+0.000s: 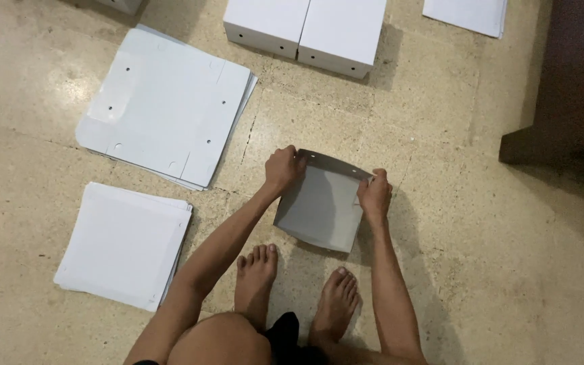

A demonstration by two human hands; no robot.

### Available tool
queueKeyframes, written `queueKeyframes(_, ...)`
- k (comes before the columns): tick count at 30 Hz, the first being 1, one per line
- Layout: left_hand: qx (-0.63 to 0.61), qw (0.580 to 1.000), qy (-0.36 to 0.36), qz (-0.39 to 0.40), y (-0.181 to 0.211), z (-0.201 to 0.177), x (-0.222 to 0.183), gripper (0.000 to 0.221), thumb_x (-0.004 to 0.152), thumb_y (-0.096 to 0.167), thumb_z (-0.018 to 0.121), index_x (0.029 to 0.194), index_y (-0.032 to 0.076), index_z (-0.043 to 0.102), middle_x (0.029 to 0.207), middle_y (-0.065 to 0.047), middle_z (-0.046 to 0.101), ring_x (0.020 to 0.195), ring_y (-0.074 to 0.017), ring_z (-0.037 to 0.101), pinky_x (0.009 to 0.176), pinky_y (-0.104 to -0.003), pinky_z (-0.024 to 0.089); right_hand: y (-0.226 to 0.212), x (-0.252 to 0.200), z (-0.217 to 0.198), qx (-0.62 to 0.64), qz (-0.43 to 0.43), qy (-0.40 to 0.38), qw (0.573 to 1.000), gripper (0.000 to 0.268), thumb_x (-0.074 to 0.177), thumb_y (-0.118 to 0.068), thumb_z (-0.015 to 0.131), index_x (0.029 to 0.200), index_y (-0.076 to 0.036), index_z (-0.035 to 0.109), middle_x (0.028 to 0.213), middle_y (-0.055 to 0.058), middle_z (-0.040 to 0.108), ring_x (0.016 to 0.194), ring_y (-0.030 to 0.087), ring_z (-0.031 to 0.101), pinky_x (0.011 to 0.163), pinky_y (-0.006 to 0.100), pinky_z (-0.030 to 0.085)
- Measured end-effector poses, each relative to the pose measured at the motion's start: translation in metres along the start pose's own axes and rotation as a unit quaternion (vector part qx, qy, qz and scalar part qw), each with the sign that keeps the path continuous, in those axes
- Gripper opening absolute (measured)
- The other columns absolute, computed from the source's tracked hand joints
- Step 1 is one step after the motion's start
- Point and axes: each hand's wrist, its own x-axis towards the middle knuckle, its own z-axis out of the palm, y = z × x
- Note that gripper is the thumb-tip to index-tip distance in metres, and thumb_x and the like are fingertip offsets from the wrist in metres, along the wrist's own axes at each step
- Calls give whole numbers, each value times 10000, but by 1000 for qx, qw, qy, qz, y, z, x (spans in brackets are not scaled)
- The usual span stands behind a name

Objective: Assembling cardboard boxes by folding flat sheets and securing the flaps.

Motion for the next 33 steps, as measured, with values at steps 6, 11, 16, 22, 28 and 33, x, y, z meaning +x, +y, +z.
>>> queueKeyframes(6,-214,969,114,-47,18,-47,-59,422,1009,266,527,1317,-22,501,1339,-269,541,1270,-461,517,1050,-606,428,10,-10,-24,121,53,-111,985,386,953,-103,515,1319,-1,588,1273,266,607,1251,455,549,1027,605,454)
queueKeyframes(11,-287,936,204,1,5,-33,-112,508,999,103,511,1440,4,280,1523,-287,231,1434,-516,224,1178,-593,250,19,-49,-23,173,170,-35,969,480,1013,-302,547,1390,-5,539,1347,290,539,1311,460,490,1045,613,428)
queueKeyframes(16,-314,940,-136,-7,6,-32,-143,801,996,413,483,1578,2,117,1586,-322,204,1394,-568,277,1170,-670,255,-16,-112,-23,184,161,-68,967,706,1035,-503,360,1477,47,360,1440,361,417,1399,523,362,1140,646,319)
queueKeyframes(22,-260,953,-142,54,-12,-24,-146,932,943,349,640,1601,81,37,1618,-249,200,1456,-434,261,1207,-547,260,33,-155,7,222,-29,-73,972,737,1005,-292,458,1558,74,136,1495,424,260,1361,566,325,1103,624,326)
queueKeyframes(28,-196,970,-36,138,-63,27,-145,495,970,214,577,1441,86,493,1534,-155,446,1359,-323,502,1094,-383,438,54,-150,16,96,-62,-35,993,534,956,-116,516,1473,-5,437,1258,249,649,884,296,682,751,339,547)
queueKeyframes(33,-238,969,-47,41,-35,5,-136,527,958,256,639,1459,156,514,1467,-158,526,1328,-369,504,1101,-488,446,55,-137,22,123,-19,-54,991,540,1049,-225,439,1502,57,361,1351,392,485,1253,537,504,1046,614,430)
